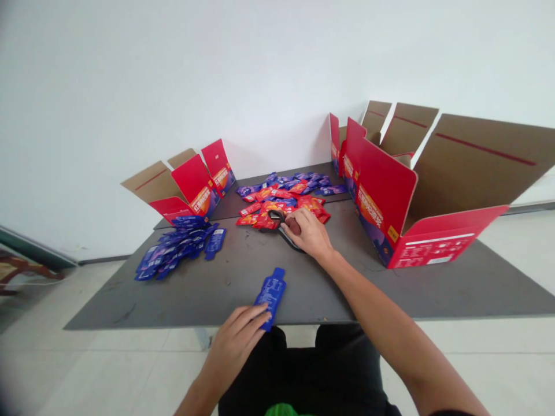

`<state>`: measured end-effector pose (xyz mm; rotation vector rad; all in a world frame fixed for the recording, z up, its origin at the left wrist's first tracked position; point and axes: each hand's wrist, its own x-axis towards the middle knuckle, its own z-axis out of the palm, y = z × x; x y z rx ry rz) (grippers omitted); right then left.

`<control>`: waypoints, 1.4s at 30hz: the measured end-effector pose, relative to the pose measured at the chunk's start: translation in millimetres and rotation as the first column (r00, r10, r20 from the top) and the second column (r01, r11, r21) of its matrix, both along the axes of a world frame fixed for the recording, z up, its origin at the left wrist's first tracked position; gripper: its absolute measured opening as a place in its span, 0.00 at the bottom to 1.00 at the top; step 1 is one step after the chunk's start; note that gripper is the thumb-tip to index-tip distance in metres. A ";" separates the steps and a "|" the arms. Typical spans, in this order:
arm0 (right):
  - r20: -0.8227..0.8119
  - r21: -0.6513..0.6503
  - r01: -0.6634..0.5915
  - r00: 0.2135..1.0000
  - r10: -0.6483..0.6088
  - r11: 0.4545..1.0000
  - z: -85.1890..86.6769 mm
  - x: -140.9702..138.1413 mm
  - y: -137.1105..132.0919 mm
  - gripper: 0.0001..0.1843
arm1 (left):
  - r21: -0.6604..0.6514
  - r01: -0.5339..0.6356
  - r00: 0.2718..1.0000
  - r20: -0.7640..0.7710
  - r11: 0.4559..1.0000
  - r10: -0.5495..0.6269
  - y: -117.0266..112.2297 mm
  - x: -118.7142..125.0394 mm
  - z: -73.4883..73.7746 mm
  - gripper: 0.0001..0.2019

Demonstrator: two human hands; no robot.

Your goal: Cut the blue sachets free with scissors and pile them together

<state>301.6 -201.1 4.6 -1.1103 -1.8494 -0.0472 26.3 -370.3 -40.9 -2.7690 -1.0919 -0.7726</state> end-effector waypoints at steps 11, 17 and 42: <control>-0.074 -0.022 -0.049 0.996 0.047 0.999 6.8 6.5 -2.4 0.12 | -0.631 -0.198 0.564 0.553 0.751 0.613 18.6 14.8 21.0 0.21; -0.044 -0.054 -0.053 0.998 0.050 0.997 2.2 8.9 1.1 0.11 | -0.750 -0.206 0.652 0.374 0.628 0.660 21.2 26.1 5.2 0.21; 0.330 -0.224 -0.124 0.924 0.195 0.967 -27.0 -64.5 -94.8 0.08 | -0.060 -0.065 0.992 0.100 0.996 0.071 -12.9 -5.3 -25.3 0.15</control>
